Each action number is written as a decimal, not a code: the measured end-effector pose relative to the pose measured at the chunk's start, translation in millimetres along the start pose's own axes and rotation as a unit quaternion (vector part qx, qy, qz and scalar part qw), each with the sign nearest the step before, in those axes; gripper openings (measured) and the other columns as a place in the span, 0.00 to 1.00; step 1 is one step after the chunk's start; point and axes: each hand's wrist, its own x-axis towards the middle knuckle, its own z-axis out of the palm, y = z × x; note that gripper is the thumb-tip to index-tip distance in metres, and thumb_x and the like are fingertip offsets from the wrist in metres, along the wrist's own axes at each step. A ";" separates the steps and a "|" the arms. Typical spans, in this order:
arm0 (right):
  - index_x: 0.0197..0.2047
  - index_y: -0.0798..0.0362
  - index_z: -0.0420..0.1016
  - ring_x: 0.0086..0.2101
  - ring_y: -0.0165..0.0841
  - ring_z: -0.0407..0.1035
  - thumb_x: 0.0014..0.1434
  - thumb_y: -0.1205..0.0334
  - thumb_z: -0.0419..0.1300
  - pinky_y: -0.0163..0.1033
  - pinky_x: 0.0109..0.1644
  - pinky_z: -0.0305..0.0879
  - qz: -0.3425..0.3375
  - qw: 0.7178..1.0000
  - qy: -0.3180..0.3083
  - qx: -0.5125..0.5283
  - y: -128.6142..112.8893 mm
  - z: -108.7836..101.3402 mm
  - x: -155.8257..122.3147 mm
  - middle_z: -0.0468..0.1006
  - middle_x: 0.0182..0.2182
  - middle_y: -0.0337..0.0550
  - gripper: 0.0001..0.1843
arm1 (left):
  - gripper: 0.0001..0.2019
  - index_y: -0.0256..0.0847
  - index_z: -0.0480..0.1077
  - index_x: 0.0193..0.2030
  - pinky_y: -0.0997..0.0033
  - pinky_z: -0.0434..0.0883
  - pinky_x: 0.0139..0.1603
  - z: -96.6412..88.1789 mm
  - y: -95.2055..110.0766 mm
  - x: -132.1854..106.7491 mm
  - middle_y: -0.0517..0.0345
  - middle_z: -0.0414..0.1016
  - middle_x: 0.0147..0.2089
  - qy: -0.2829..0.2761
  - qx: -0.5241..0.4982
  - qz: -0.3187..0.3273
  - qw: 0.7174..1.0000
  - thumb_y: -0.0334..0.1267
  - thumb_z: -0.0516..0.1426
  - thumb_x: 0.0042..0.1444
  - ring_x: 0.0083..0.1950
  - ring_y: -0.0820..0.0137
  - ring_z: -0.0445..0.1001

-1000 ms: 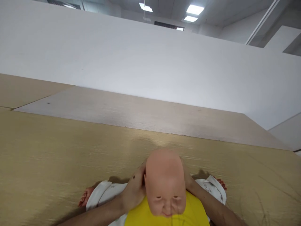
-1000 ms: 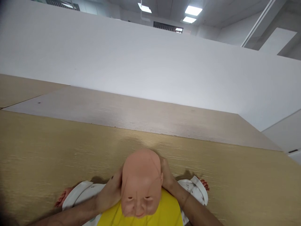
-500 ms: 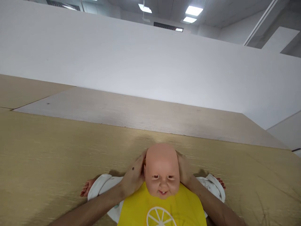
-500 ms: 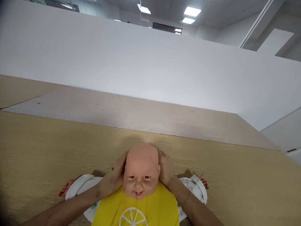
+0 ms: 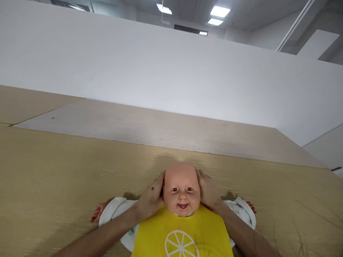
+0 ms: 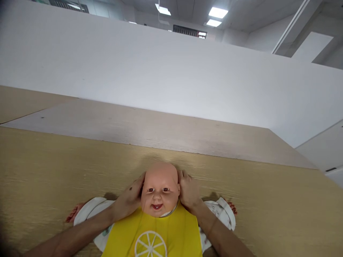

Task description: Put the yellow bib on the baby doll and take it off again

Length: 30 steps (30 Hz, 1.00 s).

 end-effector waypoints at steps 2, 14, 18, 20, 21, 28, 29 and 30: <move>0.47 0.55 0.67 0.38 0.35 0.71 0.58 0.62 0.52 0.36 0.32 0.51 0.002 1.000 -0.002 -0.029 0.7 0.2 -0.5 0.73 0.42 0.47 0.14 | 0.31 0.39 0.60 0.60 0.64 0.71 0.54 -1.1 0.0 0.8 0.45 0.75 0.53 -0.005 0.009 0.004 1.000 0.25 0.51 0.45 0.54 0.59 0.73; 0.44 0.54 0.64 0.41 0.40 0.70 0.61 0.65 0.48 0.38 0.28 0.49 0.021 0.991 0.012 -0.132 3.7 6.2 -0.1 0.70 0.43 0.46 0.09 | 0.30 0.37 0.61 0.59 0.66 0.72 0.50 0.1 -4.9 2.7 0.44 0.76 0.50 -0.018 0.013 -0.013 1.000 0.25 0.51 0.45 0.50 0.60 0.75; 0.45 0.54 0.63 0.40 0.39 0.71 0.61 0.64 0.49 0.37 0.26 0.48 0.018 0.991 0.025 -0.131 5.6 9.4 0.6 0.70 0.43 0.46 0.09 | 0.29 0.39 0.63 0.58 0.65 0.72 0.50 -0.6 -2.0 2.6 0.45 0.76 0.50 -0.018 0.020 -0.019 0.999 0.26 0.52 0.45 0.51 0.59 0.75; 0.46 0.53 0.62 0.40 0.38 0.71 0.62 0.64 0.49 0.37 0.26 0.48 0.018 0.990 0.030 -0.137 5.4 9.0 0.4 0.69 0.44 0.46 0.09 | 0.27 0.39 0.65 0.56 0.65 0.72 0.49 -1.1 0.3 2.6 0.46 0.76 0.49 -0.015 0.021 -0.023 0.999 0.26 0.52 0.45 0.50 0.58 0.75; 0.47 0.53 0.62 0.40 0.38 0.71 0.62 0.63 0.49 0.37 0.25 0.48 0.019 0.989 0.031 -0.140 5.2 8.5 0.4 0.69 0.44 0.46 0.10 | 0.27 0.39 0.66 0.55 0.65 0.72 0.49 -1.2 1.0 2.7 0.46 0.76 0.49 -0.013 0.021 -0.024 0.999 0.26 0.52 0.45 0.50 0.59 0.75; 0.49 0.53 0.61 0.41 0.38 0.72 0.62 0.65 0.47 0.36 0.26 0.50 0.011 0.990 0.016 -0.137 4.5 6.8 2.5 0.69 0.45 0.47 0.12 | 0.28 0.44 0.66 0.54 0.66 0.70 0.53 0.4 -4.8 4.3 0.50 0.76 0.52 -0.016 0.043 -0.028 0.999 0.26 0.52 0.42 0.53 0.59 0.73; 0.49 0.53 0.61 0.41 0.39 0.72 0.62 0.65 0.47 0.36 0.26 0.50 0.013 0.990 0.013 -0.137 4.4 6.7 2.4 0.69 0.45 0.47 0.12 | 0.29 0.43 0.66 0.54 0.67 0.70 0.53 0.5 -5.7 4.3 0.50 0.75 0.53 -0.018 0.043 -0.023 0.999 0.25 0.52 0.42 0.54 0.59 0.73; 0.49 0.53 0.61 0.41 0.39 0.72 0.62 0.65 0.47 0.36 0.26 0.49 0.016 0.990 0.010 -0.137 4.0 6.2 2.0 0.69 0.45 0.48 0.12 | 0.29 0.43 0.66 0.55 0.67 0.70 0.54 0.5 -6.0 4.2 0.50 0.75 0.53 -0.020 0.042 -0.019 0.999 0.25 0.52 0.42 0.54 0.60 0.73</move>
